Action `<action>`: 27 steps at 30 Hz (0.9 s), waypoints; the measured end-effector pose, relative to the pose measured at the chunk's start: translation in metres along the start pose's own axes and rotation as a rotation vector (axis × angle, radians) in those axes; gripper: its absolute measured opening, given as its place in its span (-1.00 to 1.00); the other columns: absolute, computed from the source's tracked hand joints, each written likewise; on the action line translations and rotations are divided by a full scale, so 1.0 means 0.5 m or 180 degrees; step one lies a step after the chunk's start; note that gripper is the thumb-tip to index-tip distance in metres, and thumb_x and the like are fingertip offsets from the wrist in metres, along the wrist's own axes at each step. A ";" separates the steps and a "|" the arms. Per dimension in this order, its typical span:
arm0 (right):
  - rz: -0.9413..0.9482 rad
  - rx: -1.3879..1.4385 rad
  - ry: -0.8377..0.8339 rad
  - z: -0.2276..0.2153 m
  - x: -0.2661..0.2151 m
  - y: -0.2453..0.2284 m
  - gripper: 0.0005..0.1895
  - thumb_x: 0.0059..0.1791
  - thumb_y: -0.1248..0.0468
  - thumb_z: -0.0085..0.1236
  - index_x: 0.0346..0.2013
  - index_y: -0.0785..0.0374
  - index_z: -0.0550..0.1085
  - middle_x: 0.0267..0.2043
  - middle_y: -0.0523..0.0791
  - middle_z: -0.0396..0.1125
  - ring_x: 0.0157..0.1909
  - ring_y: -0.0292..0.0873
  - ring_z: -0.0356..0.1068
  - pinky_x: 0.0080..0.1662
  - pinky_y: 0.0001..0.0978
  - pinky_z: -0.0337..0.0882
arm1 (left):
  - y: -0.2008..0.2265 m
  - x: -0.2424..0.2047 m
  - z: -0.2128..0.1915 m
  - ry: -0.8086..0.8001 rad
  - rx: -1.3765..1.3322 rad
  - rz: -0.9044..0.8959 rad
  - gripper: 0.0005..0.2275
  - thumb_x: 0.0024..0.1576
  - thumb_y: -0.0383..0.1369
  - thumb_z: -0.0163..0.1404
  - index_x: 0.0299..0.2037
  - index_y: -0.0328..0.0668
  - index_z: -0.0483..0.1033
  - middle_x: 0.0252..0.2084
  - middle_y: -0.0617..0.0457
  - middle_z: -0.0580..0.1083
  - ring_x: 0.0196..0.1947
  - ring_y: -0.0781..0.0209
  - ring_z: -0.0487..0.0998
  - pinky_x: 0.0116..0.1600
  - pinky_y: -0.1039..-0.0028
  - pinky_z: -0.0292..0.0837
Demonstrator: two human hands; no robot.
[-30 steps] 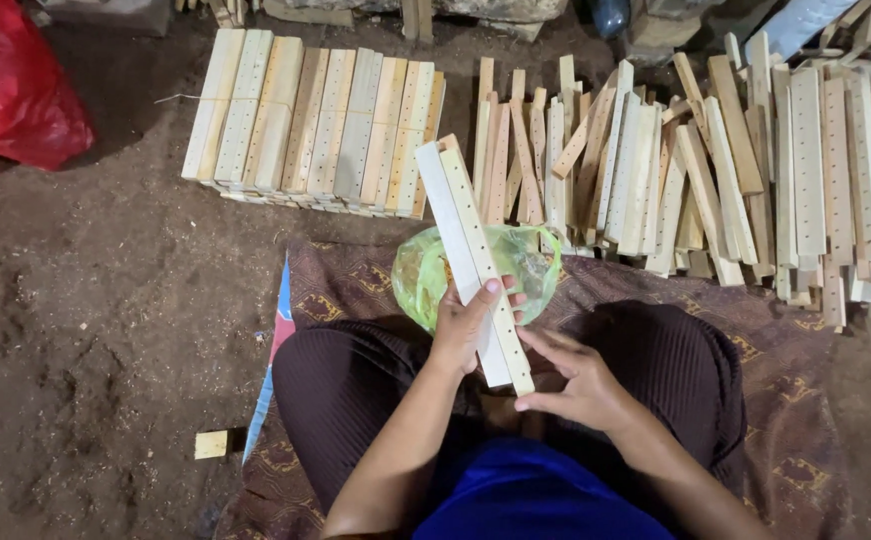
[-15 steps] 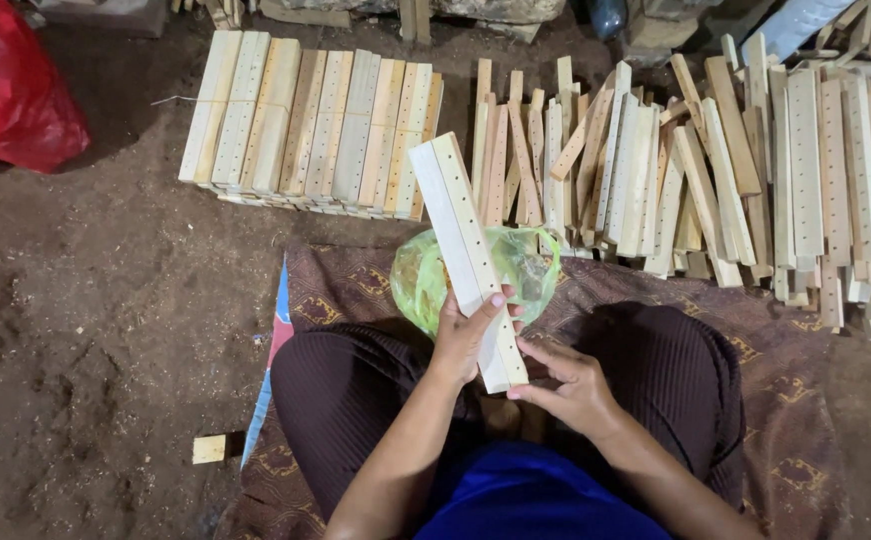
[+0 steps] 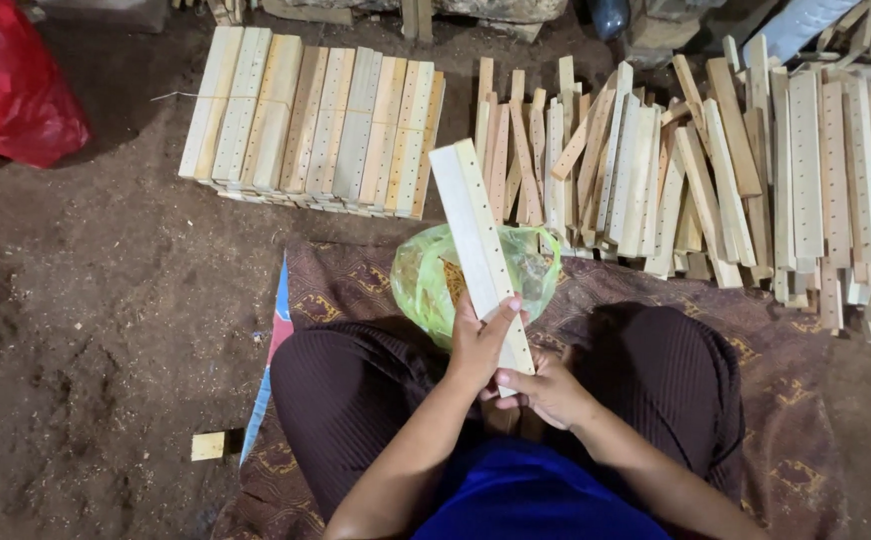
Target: The person is threading string through holes in wooden slats to tie them together into organized bundles.
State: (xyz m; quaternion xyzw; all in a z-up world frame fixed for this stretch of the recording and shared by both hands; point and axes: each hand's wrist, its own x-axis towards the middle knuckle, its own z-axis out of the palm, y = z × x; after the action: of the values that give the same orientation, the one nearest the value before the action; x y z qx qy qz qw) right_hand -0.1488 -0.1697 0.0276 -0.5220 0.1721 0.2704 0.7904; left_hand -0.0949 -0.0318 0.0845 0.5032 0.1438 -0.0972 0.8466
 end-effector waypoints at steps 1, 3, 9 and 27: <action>-0.0005 -0.0005 -0.0011 0.008 -0.002 -0.009 -0.65 -0.16 0.41 0.39 -0.15 0.49 0.51 -0.25 0.21 0.53 -0.28 0.17 0.59 -0.29 0.01 0.64 | 0.005 0.005 -0.005 0.0004 -0.0001 0.0012 -0.61 0.13 -0.37 0.24 0.02 -0.31 0.30 -0.14 -0.19 0.58 -0.24 0.10 0.67 -0.04 0.18 0.70; 0.0038 0.0142 -0.0107 0.021 -0.013 -0.022 -0.67 -0.18 0.44 0.39 -0.18 0.53 0.51 -0.27 0.27 0.52 -0.29 0.24 0.58 -0.31 0.02 0.63 | 0.010 0.011 -0.012 0.0064 -0.0215 -0.0235 -0.58 0.10 -0.35 0.26 0.04 -0.31 0.31 -0.15 -0.19 0.56 -0.23 0.01 0.67 -0.03 0.15 0.69; 0.0244 0.0288 -0.0207 0.022 -0.005 0.011 -0.72 -0.16 0.45 0.37 -0.24 0.55 0.50 -0.29 0.33 0.51 -0.27 0.29 0.57 -0.31 0.00 0.63 | -0.003 0.057 -0.046 -0.0017 -0.0435 -0.0266 -0.62 0.02 -0.31 0.32 -0.07 -0.26 0.44 -0.16 -0.16 0.62 -0.27 0.03 0.69 -0.09 0.20 0.70; -0.2262 -0.3045 0.1149 -0.070 0.239 -0.066 -0.79 0.05 0.06 0.23 -0.14 0.04 0.67 -0.30 -0.19 0.56 -0.21 -0.15 0.58 -0.16 -0.43 0.57 | -0.078 0.146 -0.210 0.1074 -0.1019 -0.0124 -0.75 0.05 -0.38 0.29 -0.16 -0.31 0.55 -0.36 -0.11 0.56 -0.44 0.02 0.65 -0.24 0.13 0.68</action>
State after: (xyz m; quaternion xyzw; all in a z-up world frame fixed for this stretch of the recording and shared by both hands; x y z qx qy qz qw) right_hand -0.0337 -0.1824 -0.0284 -0.8812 -0.0214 -0.0546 0.4691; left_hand -0.0537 0.0407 -0.0201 0.3688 0.3066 -0.0039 0.8775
